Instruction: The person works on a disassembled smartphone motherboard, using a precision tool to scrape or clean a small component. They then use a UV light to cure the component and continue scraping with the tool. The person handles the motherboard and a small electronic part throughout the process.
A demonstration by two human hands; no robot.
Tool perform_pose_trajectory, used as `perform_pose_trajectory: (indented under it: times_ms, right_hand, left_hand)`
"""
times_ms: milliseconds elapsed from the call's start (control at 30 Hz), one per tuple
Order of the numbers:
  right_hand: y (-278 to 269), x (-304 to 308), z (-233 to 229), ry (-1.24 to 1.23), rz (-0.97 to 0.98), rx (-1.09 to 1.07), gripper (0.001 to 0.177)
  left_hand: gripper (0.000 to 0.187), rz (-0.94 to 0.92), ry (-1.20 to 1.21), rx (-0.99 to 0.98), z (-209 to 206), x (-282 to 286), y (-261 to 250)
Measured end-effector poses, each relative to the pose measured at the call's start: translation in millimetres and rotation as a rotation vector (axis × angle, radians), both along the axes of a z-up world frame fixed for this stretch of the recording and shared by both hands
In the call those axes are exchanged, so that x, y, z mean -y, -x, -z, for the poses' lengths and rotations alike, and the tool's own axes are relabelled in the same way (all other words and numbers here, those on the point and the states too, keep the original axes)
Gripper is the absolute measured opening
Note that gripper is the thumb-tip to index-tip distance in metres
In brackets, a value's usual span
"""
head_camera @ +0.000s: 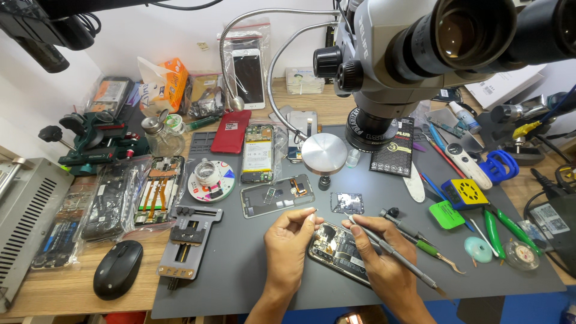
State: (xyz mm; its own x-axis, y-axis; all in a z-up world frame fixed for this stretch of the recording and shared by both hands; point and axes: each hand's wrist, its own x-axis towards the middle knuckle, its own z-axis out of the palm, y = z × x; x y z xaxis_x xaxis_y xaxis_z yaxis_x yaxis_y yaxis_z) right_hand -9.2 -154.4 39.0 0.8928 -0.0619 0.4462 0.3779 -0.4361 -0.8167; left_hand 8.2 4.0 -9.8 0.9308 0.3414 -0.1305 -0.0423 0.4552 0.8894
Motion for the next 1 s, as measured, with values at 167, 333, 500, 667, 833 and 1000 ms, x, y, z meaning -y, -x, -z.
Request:
perform_pose_trajectory:
  times_ms: [167,333,500,667,833,1000]
  right_hand:
    - [-1.0,0.2,2.7,0.009,-0.016,0.008,0.017]
    - [-1.9,0.8,6.3,0.012,0.014,-0.021,0.018]
    - [-1.2,4.8,1.8,-0.025,0.034,0.002,0.017]
    - [2.3,9.1,-5.6,-0.107,0.018,0.056,0.014]
    - [2.3,12.2,-17.1,-0.059,-0.005,0.151,0.014]
    - [-2.5,19.7,-38.9,0.096,-0.213,0.19,0.021]
  left_hand:
    - [0.015,-0.043,-0.15,0.044,-6.7,0.2,4.4]
    - [0.017,-0.187,-0.557,0.212,-16.8,0.5,10.6]
    - [0.024,-0.388,-1.049,0.588,-39.7,-1.5,18.1]
    - [0.023,-0.373,-1.233,0.731,-64.7,-12.4,28.8]
    - [0.022,-0.299,-1.331,0.771,-82.1,-15.1,37.6]
    - [0.023,-0.236,-1.35,0.777,-99.9,-13.2,49.4]
